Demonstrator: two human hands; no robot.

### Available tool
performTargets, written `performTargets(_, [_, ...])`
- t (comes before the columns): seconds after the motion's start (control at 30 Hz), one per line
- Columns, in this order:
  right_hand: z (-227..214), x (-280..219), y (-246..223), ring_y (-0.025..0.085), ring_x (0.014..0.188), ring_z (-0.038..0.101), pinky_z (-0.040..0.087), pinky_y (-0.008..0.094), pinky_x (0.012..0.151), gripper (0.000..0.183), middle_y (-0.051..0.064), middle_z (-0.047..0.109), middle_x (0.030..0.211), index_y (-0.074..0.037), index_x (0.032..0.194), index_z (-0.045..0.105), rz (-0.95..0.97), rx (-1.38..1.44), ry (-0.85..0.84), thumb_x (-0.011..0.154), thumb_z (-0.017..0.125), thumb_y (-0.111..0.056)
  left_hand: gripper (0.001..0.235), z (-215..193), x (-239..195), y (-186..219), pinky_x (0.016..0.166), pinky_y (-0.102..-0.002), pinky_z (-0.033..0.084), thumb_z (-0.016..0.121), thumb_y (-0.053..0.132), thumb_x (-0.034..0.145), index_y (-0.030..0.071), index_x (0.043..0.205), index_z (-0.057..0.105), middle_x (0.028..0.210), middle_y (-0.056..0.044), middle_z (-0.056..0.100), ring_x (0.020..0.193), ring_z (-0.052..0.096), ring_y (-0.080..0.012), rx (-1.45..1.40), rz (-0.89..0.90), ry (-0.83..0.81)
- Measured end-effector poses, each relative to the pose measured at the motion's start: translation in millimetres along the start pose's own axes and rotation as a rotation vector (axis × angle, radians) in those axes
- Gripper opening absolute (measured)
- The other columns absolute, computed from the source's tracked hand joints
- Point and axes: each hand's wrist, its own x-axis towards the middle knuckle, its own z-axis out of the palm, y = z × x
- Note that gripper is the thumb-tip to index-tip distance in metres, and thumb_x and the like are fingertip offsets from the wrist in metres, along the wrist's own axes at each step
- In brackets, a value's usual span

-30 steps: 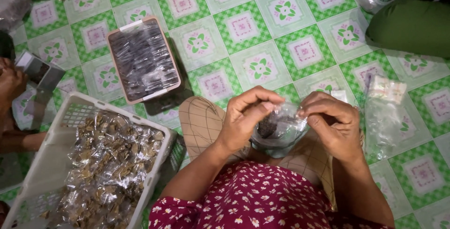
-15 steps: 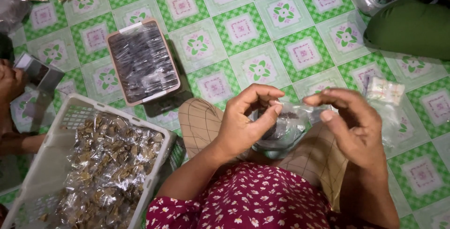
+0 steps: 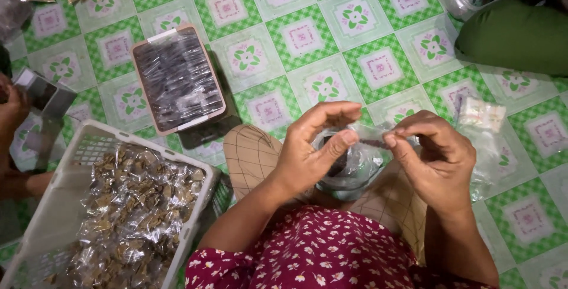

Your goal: Manually packaging small coffee ground sachets from a large crate into plastic bags while sitting on the floor.

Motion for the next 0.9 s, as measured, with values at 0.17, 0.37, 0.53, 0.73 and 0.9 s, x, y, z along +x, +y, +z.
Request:
performTargets(0.17, [-0.6,-1.8,0.5,0.016,0.093,0.066,0.057,0.026,0.089,0.029,0.006,0.068,0.098,-0.005,0.107,0.061,-0.056,-0.042,-0.026,0.086,0.074,0.012,0.03,8.1,8.1,0.6,0.093,-0.035,0.057,0.069,0.021,0.093,0.006,0.119,0.065,0.112,-0.011,0.07,0.102,0.066,-0.0213,0.212,0.071,-0.034])
performTargets(0.37, [3.1,-4.0,11.4,0.027,0.08,0.068,0.056,0.035,0.076,0.02,0.015,0.07,0.087,0.003,0.094,0.063,-0.159,-0.042,-0.008,0.083,0.076,0.012,0.004,9.4,6.8,-14.2,0.071,-0.03,0.052,0.073,0.009,0.093,0.006,0.095,0.074,0.082,-0.005,0.069,0.073,0.064,-0.0178,0.167,0.121,0.015])
performTargets(0.53, [4.4,-13.5,33.8,0.036,0.066,0.07,0.056,0.042,0.065,0.014,0.02,0.07,0.075,0.009,0.085,0.066,-0.201,0.001,0.005,0.08,0.079,0.011,0.003,3.5,-4.0,-35.6,0.072,-0.036,0.055,0.074,0.01,0.092,0.009,0.09,0.075,0.075,-0.006,0.069,0.073,0.07,-0.0246,0.145,0.148,0.021])
performTargets(0.73, [12.4,-22.6,46.2,0.032,0.064,0.071,0.057,0.04,0.065,0.012,0.016,0.072,0.071,0.006,0.083,0.068,-0.152,-0.027,-0.021,0.08,0.08,0.008,0.006,0.1,-14.4,-62.2,0.075,-0.039,0.053,0.076,0.011,0.09,0.006,0.089,0.073,0.079,-0.01,0.069,0.077,0.069,-0.0289,0.169,0.091,-0.016])
performTargets(0.9, [19.7,-27.1,51.9,0.032,0.065,0.07,0.055,0.045,0.066,0.011,0.015,0.073,0.073,0.002,0.088,0.071,-0.059,-0.013,-0.06,0.081,0.078,0.007,0.019,2.7,-16.8,-66.4,0.08,-0.045,0.054,0.08,0.015,0.085,0.007,0.102,0.074,0.09,-0.012,0.071,0.087,0.07,-0.0363,0.226,0.122,-0.068])
